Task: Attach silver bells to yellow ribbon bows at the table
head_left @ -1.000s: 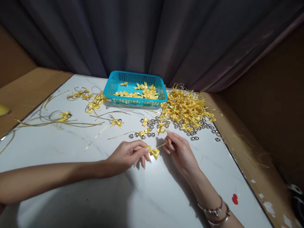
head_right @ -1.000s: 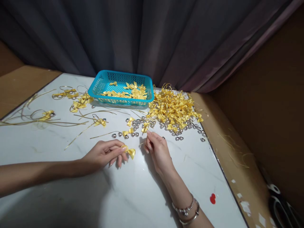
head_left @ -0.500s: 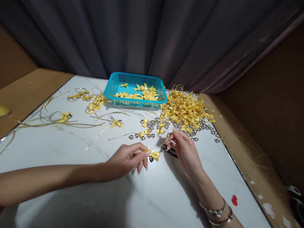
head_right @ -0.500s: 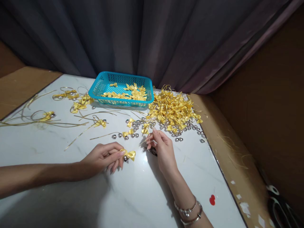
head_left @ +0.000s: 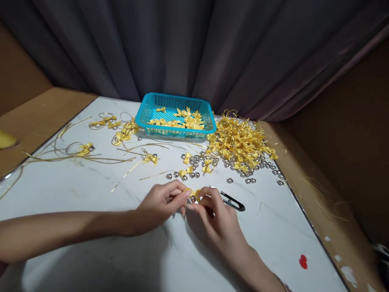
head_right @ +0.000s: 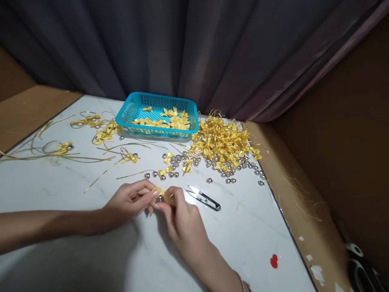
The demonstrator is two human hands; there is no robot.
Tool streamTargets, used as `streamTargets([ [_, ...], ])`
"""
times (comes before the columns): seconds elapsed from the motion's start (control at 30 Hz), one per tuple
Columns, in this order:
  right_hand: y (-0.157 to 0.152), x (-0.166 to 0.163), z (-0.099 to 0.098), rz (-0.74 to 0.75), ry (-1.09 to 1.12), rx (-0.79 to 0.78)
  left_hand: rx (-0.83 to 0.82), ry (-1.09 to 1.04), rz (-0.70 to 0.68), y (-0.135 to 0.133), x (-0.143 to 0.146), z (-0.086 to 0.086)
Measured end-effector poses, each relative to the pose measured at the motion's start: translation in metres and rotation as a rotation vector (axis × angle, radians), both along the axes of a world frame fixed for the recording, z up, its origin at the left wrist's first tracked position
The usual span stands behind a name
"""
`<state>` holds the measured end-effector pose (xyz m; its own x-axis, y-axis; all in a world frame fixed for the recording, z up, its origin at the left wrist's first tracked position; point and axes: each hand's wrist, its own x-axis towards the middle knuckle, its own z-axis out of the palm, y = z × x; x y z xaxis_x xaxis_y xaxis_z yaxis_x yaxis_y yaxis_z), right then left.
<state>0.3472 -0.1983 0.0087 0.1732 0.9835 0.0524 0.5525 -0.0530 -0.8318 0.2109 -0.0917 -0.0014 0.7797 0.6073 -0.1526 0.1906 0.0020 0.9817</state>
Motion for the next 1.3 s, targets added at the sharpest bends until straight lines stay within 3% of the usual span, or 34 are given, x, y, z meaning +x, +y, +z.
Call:
streamTargets([
  [0.13,0.003,0.005,0.003,-0.038,0.014,-0.04,0.057,0.009,-0.011,-0.001,-0.001,0.002],
  [0.4,0.008,0.007,0.009,-0.062,0.334,-0.134,0.075,0.049,-0.023,0.0,-0.002,0.004],
  [0.47,0.006,0.007,0.005,-0.06,0.23,-0.054,0.064,0.047,-0.028,0.0,-0.002,0.004],
  [0.57,0.003,0.008,-0.003,-0.017,-0.179,0.253,0.022,0.014,-0.061,0.001,-0.002,0.003],
  [0.63,0.002,0.01,-0.007,0.102,-0.446,0.445,0.004,-0.012,-0.083,0.002,-0.001,0.003],
  [0.7,0.001,0.01,-0.01,0.204,-0.512,0.502,0.004,-0.019,-0.081,0.002,0.0,0.003],
  [0.9,0.001,0.007,0.0,-0.078,0.005,0.233,0.043,-0.072,-0.049,0.003,0.0,0.004],
  [1.0,0.002,0.006,0.006,-0.075,0.062,0.096,0.096,-0.059,-0.044,0.002,0.0,0.002],
  [1.3,0.004,-0.006,0.008,-0.149,0.416,-0.102,0.111,-0.025,-0.079,-0.001,-0.004,-0.004],
])
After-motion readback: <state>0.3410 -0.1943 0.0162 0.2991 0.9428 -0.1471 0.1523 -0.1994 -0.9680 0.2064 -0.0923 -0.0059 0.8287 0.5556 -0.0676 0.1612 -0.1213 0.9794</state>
